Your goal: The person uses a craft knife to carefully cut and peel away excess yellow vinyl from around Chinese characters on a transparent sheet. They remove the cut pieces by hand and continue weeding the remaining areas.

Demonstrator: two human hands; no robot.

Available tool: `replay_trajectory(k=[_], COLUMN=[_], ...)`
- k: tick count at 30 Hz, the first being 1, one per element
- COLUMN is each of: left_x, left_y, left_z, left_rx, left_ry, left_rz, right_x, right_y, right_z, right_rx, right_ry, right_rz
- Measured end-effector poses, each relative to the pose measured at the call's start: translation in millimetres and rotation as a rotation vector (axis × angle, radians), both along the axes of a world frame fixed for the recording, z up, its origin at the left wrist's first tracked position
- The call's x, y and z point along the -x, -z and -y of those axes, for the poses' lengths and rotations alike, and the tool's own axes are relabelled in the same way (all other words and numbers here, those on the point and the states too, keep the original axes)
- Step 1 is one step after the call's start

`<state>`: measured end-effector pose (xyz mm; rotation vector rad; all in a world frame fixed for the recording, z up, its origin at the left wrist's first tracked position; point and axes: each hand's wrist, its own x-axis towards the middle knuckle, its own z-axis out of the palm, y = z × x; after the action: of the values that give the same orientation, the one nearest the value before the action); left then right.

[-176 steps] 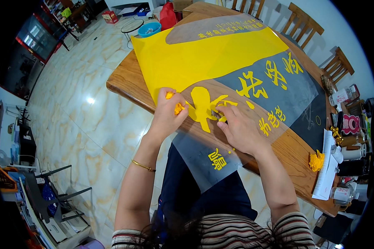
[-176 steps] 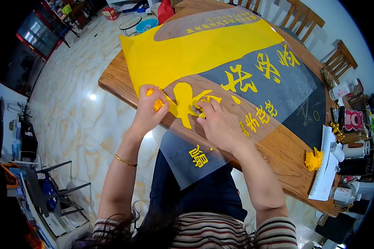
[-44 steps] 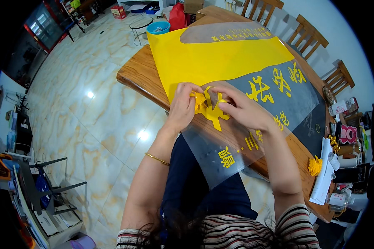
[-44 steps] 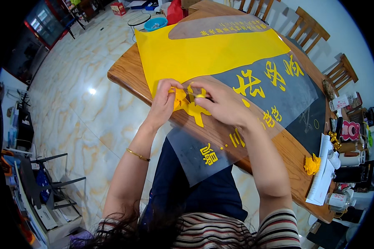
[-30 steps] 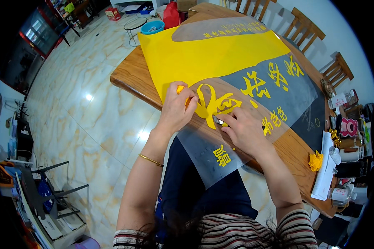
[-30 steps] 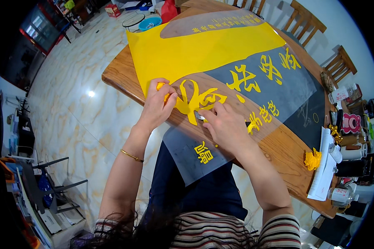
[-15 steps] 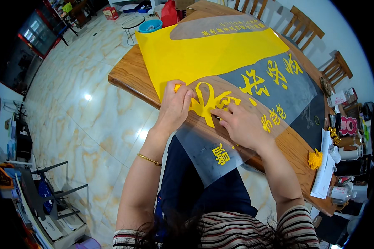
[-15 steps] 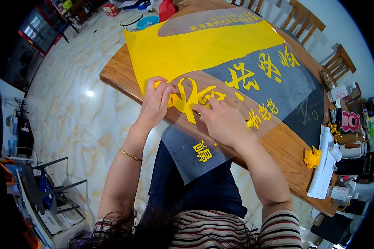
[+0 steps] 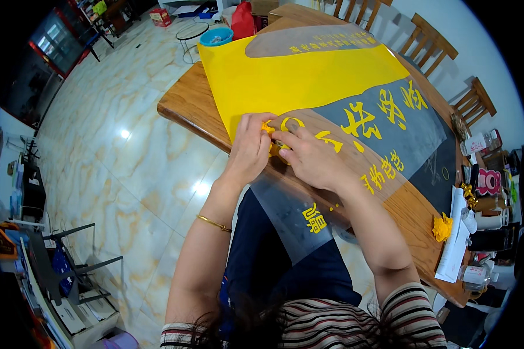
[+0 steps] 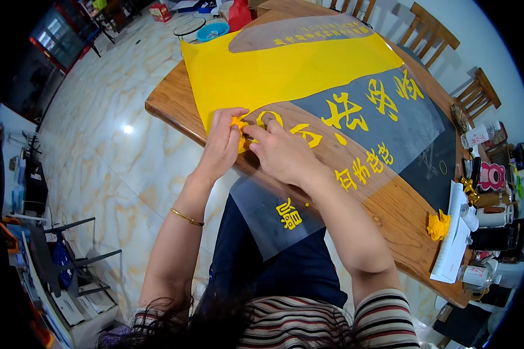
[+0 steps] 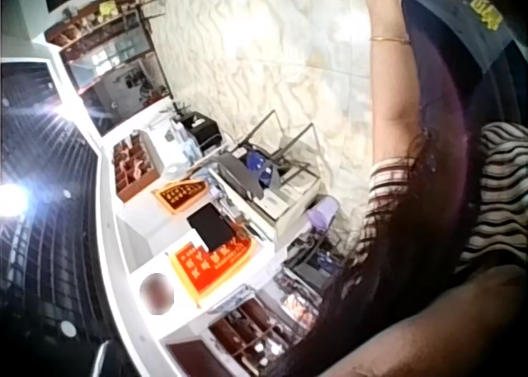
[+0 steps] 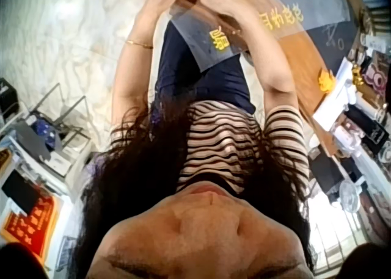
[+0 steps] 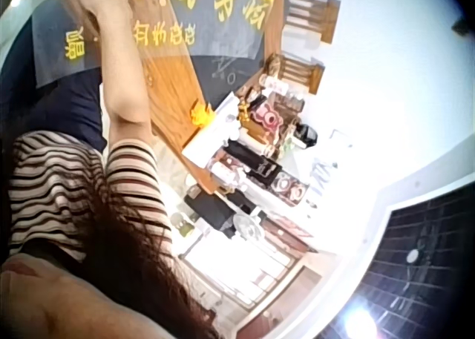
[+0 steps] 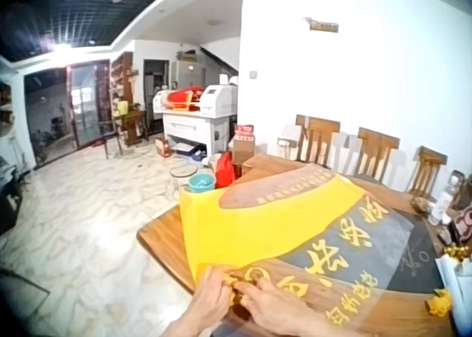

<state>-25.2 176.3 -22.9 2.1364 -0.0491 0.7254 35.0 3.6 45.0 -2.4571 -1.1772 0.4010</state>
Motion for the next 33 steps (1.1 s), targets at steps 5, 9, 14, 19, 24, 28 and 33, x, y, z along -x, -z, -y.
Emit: replay_trajectory(k=[5,9,14,19,24,28,33], left_x=[3,5,4,0,0,1,1], left_y=[-3,-8,-3,2,5,3,1], left_z=[1,7,7,7,4,6,7], left_rx=[-0.078,-0.089,-0.162,-0.185,-0.184,-0.195,-0.205], left_ry=[-0.038,-0.05,-0.09,-0.099,-0.093,-0.1,-0.107], left_rz=[-0.046,-0.082,-0.062,-0.037,-0.042,-0.025,-0.038], right_x=[-2,2,12,15,16,18,19], right_y=[-23,-8,2,3,3,4,3], right_z=[27,60,70,74,76,76,74], right_rx=[0.113,0.091,-0.01,-0.022,-0.041,-0.04,0.021], right_ry=[0.02,-0.082,-0.121,-0.121,-0.11,-0.102,-0.107], right_rz=[-0.069,0.197,0.288,0.303,0.242,0.271,0.277])
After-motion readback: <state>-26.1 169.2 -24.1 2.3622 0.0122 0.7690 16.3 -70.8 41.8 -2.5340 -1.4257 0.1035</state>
